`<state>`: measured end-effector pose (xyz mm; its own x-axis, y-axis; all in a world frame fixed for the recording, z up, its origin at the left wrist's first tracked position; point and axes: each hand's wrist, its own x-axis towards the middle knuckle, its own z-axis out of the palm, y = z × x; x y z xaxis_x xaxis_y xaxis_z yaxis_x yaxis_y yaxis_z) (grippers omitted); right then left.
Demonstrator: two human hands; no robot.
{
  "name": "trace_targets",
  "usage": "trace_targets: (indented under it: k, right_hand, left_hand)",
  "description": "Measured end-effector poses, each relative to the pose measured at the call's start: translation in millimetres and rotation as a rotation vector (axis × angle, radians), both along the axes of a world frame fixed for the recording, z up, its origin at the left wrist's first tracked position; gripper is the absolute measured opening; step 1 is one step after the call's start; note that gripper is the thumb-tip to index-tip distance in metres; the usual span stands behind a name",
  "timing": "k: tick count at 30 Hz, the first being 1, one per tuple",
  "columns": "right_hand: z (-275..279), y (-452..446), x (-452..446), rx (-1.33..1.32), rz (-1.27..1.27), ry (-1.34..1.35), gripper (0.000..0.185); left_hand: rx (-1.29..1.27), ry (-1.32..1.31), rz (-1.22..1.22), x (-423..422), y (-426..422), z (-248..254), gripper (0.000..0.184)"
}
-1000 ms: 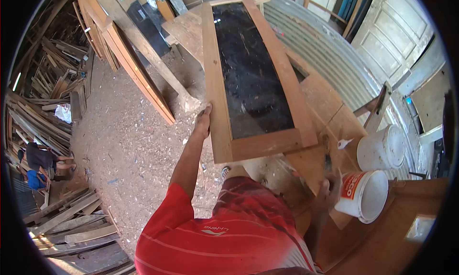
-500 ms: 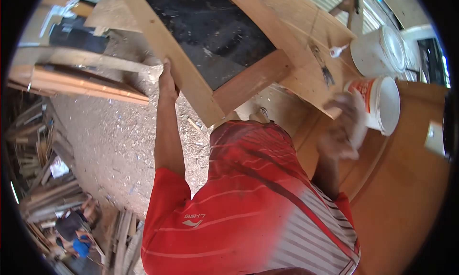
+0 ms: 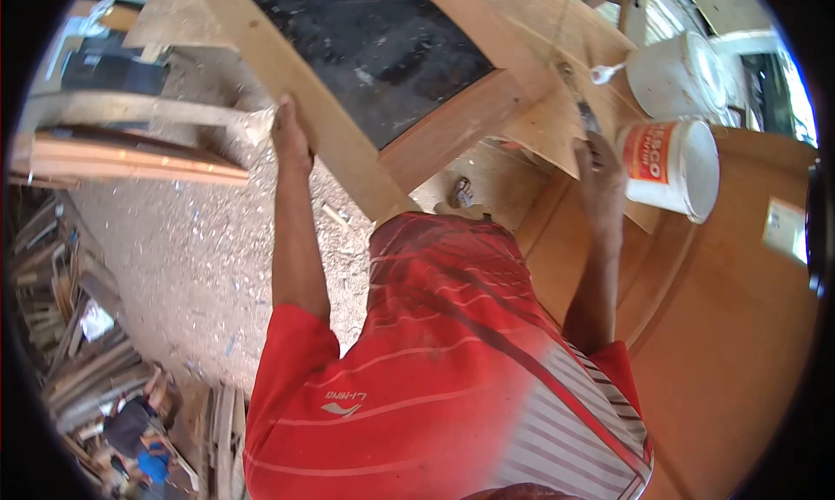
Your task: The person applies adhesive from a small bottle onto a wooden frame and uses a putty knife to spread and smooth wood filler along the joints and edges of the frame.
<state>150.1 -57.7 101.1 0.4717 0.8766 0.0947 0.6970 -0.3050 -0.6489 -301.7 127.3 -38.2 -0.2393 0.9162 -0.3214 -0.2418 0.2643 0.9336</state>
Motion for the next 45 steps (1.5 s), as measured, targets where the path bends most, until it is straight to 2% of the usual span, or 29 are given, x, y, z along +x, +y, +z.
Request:
trace_targets:
  k: [2, 6, 9, 10, 13, 14, 16, 17, 20, 23, 26, 28, 29, 33, 34, 37, 38, 41, 42, 45]
  right_hand:
    - [14, 2, 7, -0.063, -0.041, 0.073, 0.039]
    - [8, 0, 17, -0.11, 0.044, 0.073, 0.04]
    - [-20, 10, 37, 0.029, 0.136, -0.279, 0.041]
    - [-22, 19, 41, 0.04, 0.152, -0.289, 0.04]
    - [-57, 52, 76, 0.039, 0.205, -0.54, 0.039]
    - [-66, 63, 83, -0.105, 0.171, -0.441, 0.042]
    - [-82, 77, 86, -0.1, 0.187, -0.508, 0.044]
    - [-87, 81, 86, -0.099, 0.185, -0.548, 0.046]
    - [-83, 92, 85, -0.157, 0.143, -0.442, 0.048]
    - [-57, 79, 77, 0.047, 0.214, -0.271, 0.044]
    - [-16, 58, 69, -0.119, 0.07, 0.081, 0.04]
    - [-3, 43, 57, 0.155, 0.081, 0.42, 0.038]
    - [-1, 37, 51, 0.308, 0.077, 0.582, 0.037]
    - [-1, 24, 21, 0.491, 0.083, 1.181, 0.037]
    - [2, 25, 5, 0.548, 0.022, 1.298, 0.026]
    - [7, 23, -27, 0.503, -0.117, 1.343, 0.02]
    - [5, 21, -39, 0.519, -0.201, 1.22, 0.017]
    - [5, 17, -83, 0.497, -0.12, 0.636, 0.018]
    - [-1, 16, -96, 0.519, -0.036, 0.534, 0.028]
    - [-15, 0, -128, 0.266, 0.036, 0.29, 0.027]
  left_hand:
    - [-0.023, -0.009, 0.045, 5, -3, 9, 0.083]
    - [-0.092, 0.024, 0.056, 9, -5, 17, 0.084]
    - [-0.126, 0.043, 0.008, 12, -3, 22, 0.08]
    - [-0.138, 0.053, 0.023, 19, -5, 27, 0.079]
    - [-0.087, 0.137, 0.07, 29, -7, 34, 0.079]
    - [-0.058, 0.181, 0.096, 29, -9, 34, 0.08]
    - [-0.033, 0.29, 0.122, 26, -9, 31, 0.084]
    - [-0.048, 0.271, 0.12, 22, -9, 29, 0.086]
    - [-0.08, 0.22, 0.113, 21, -11, 27, 0.09]
    - [-0.071, 0.256, 0.145, 16, -9, 26, 0.089]
    - [-0.106, 0.295, 0.177, 13, -6, 9, 0.088]
    - [-0.107, 0.193, 0.147, 18, -8, 18, 0.088]
    - [-0.113, 0.264, 0.15, 21, -9, 26, 0.087]
    - [-0.059, 0.208, 0.083, 12, -7, 13, 0.085]
    - [-0.042, 0.199, 0.075, 11, -7, 13, 0.084]
    - [-0.034, 0.192, 0.008, 6, -7, 13, 0.083]
    - [-0.019, 0.209, -0.003, 6, -6, 13, 0.08]
    - [-0.031, 0.206, -0.052, 2, -6, 13, 0.075]
    - [-0.035, 0.232, -0.055, 6, -6, 23, 0.072]
    - [-0.041, 0.228, -0.088, 4, -6, 25, 0.073]
